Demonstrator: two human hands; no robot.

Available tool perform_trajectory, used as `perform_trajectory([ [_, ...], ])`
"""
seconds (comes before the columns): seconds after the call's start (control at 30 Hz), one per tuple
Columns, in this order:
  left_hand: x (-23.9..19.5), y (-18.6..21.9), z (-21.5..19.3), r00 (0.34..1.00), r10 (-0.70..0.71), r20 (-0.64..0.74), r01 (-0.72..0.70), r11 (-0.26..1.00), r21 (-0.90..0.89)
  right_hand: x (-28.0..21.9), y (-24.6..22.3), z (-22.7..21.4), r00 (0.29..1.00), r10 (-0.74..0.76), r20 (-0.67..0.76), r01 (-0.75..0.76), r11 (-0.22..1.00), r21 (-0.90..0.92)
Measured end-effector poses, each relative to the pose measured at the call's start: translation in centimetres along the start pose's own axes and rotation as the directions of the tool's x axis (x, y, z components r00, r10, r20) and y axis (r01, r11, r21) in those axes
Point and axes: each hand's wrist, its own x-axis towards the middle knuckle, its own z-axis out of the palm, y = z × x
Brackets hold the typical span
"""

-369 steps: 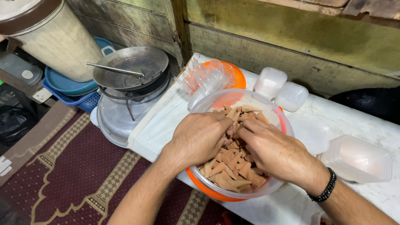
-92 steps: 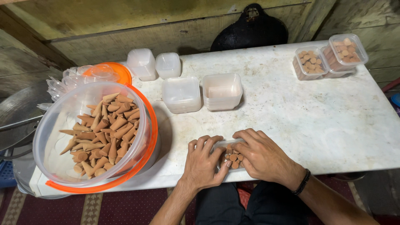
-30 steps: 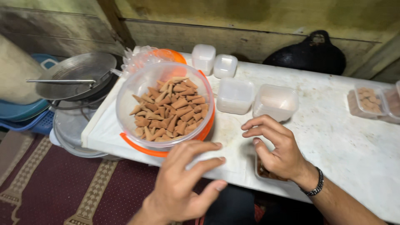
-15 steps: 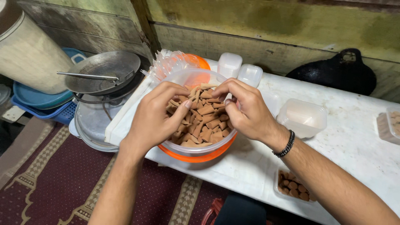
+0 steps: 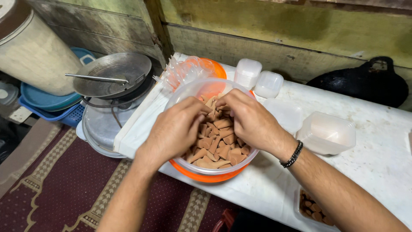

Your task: The person repeatedly picks small cone-shaped objects from a large bucket and places them into a small rectangular container on the table. The person arranges the cones inside the container and continues the process throughout the clip.

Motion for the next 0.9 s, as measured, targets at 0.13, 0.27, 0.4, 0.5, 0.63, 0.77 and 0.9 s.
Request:
perform_trajectory([
  [0.13,2.2,-3.9,0.6,0.983,0.091,-0.16,-0.081,0.995,0.066,0.0,-0.2,-0.4,0.996,0.043,0.074,-0.041,0.999,-0.035],
  [0.27,3.7,-4.8,0.9,0.936,0.261,-0.237,-0.139,0.891,0.433,-0.1,0.0,-0.5,0.99,0.066,0.125,-0.059,0.996,-0.063],
  [0.4,4.1,-5.4,1.6,0.989,0.134,-0.06,-0.1,0.915,0.39,-0.2,0.3,-0.2,0.987,0.081,0.14,-0.072,0.995,-0.07],
  [0.5,4.5,-6.0,2.2,0.998,0.054,0.029,-0.061,0.908,0.413,-0.2,0.6,-0.1,0.984,0.099,0.151,-0.088,0.993,-0.075],
  [0.63,4.8,-7.3,3.1,0.998,0.027,0.062,-0.052,0.892,0.45,-0.2,0.3,-0.2,0.982,0.101,0.16,-0.089,0.993,-0.078],
  [0.77,5.2,-8.3,3.7,0.997,0.01,0.083,-0.048,0.88,0.472,-0.1,0.3,-0.2,0.984,0.086,0.159,-0.076,0.995,-0.068],
  [0.9,5.2,-8.3,3.6,0.994,-0.004,0.105,-0.047,0.874,0.483,-0.1,0.1,-0.3,0.983,0.079,0.168,-0.068,0.995,-0.072],
])
